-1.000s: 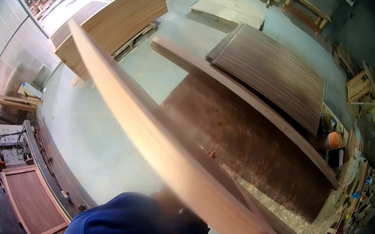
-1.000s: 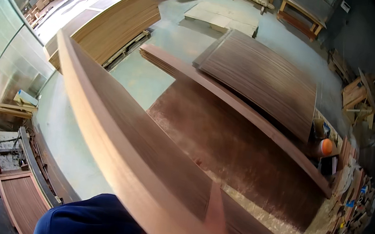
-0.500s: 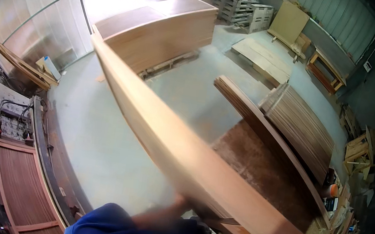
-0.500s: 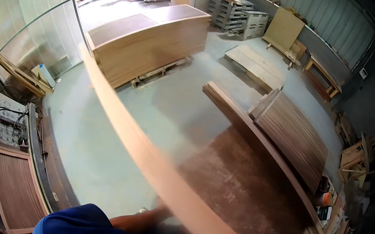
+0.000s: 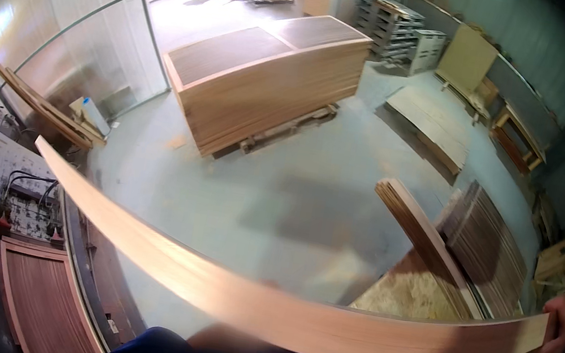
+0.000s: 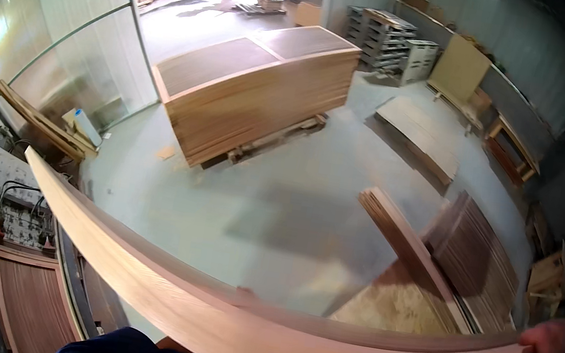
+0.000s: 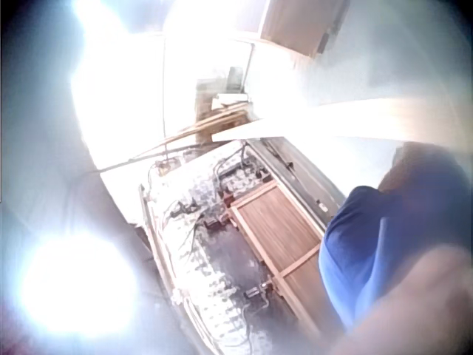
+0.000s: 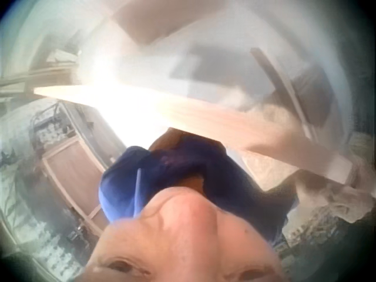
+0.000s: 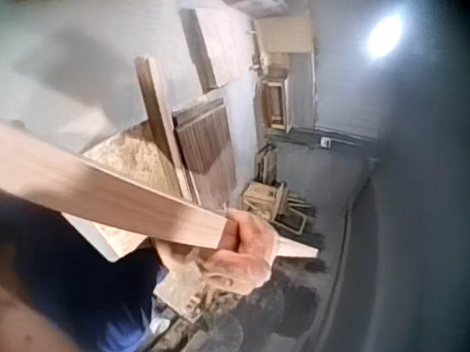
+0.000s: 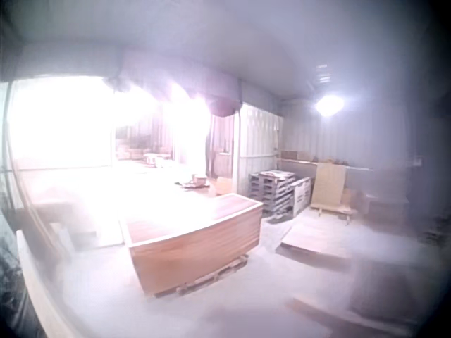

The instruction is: The person uses a pneumatic nail gun to attach wooden strips to a large panel, then moves the panel to a workbench. They arrange several wooden strips on the bench and apply wood filler to the joints using a small stick.

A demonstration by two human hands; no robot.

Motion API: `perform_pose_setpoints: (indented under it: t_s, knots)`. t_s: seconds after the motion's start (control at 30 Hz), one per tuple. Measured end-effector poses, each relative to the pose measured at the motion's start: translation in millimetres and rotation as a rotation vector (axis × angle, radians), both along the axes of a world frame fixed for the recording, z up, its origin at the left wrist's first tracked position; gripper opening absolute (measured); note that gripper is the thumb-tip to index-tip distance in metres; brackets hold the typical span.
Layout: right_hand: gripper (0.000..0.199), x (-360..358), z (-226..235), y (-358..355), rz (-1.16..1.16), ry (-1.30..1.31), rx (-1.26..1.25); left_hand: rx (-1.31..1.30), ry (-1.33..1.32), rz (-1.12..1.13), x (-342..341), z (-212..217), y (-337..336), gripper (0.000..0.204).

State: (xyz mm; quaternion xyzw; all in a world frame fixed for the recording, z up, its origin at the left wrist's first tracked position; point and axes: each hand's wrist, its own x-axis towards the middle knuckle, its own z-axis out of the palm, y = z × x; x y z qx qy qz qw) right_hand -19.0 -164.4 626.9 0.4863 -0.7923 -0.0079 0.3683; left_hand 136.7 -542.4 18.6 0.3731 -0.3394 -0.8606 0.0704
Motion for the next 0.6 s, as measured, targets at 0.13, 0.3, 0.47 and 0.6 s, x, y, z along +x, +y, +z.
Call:
perform_pose_setpoints:
  t_s: [0.13,0.3,0.47,0.6]
  knots:
    - [0.041,-95.9,-26.4,-164.9,0.221,-0.072,-0.375,-0.004,-0.041,0.105,-39.8,15.5,-83.1,0.062]
    - [0.054,-212.8,-39.9,-297.8,0.467,0.07,-0.467,-0.005,-0.043,0.16,-135.3,17.9,-181.6,0.064]
    - [0.056,-314.3,-48.5,-465.8,0.464,-0.12,-0.572,-0.023,-0.061,0.157,-237.1,23.1,-288.2,0.065]
    - [0.057,-422.1,-46.0,-538.6,0.539,-0.21,-0.562,-0.041,-0.065,0.148,-342.1,41.1,-358.5,0.067]
